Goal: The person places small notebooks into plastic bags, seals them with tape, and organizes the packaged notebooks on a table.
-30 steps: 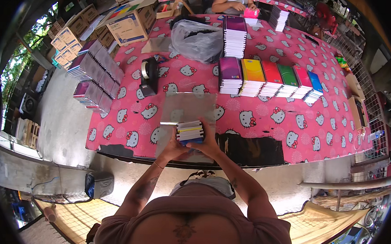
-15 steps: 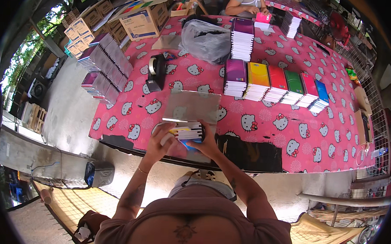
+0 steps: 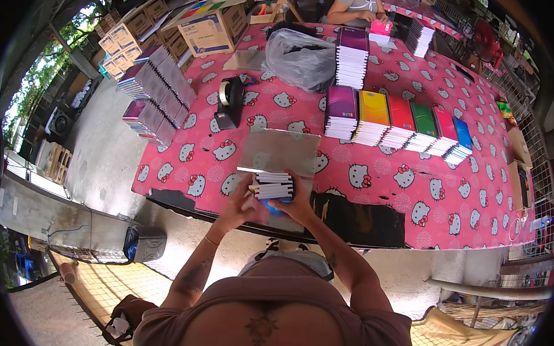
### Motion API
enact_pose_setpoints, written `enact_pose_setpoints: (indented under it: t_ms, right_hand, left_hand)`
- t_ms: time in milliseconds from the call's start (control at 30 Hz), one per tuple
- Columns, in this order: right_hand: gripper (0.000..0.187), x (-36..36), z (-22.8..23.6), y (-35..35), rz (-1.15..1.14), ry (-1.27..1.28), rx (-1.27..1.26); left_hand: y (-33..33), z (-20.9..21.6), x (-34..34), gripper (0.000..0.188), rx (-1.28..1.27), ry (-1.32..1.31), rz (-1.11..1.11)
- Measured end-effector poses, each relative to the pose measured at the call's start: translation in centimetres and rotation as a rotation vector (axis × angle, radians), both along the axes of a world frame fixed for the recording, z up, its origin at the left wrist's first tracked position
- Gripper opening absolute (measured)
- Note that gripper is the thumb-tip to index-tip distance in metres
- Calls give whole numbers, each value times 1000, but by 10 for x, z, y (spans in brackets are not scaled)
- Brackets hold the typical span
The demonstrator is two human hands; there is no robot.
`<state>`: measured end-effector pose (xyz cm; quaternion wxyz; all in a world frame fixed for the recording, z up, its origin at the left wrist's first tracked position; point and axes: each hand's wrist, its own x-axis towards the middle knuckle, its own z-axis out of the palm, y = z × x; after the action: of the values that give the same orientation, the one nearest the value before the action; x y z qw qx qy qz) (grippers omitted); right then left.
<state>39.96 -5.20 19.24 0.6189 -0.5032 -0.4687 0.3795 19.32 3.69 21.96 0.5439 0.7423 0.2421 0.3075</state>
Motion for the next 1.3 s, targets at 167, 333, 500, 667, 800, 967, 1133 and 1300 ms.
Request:
enact_pose_setpoints:
  t_ms: [167,333,500,667,800,967,1133,1300]
  right_hand:
    - [100,-2,-3,1,-6,81,15]
    - [92,-9,3,8,25,24,78]
    - [95,9,9,2,104,-77,-57]
    - [99,6,11,5,146,-64,-103]
    - [97,20,2,3,89,-139,-148]
    - [103,13,-7,4,87,-156,0]
    - [103,22,-9,5,-61,-239,-152]
    - [70,33,2,6,24,684,-425]
  left_hand:
    - [-2,-3,31,98,-23,35,-78]
    - [-2,-36,37,84,-15,-34,-14]
    - [16,-12,22,81,147,204,-120]
    - [11,-1,16,86,241,355,-31]
    - [3,93,42,89,633,457,5]
    - [-19,89,70,94,1161,511,-11]
    - [8,89,76,83,700,763,-114]
    - [73,23,50,73,-253,254,281]
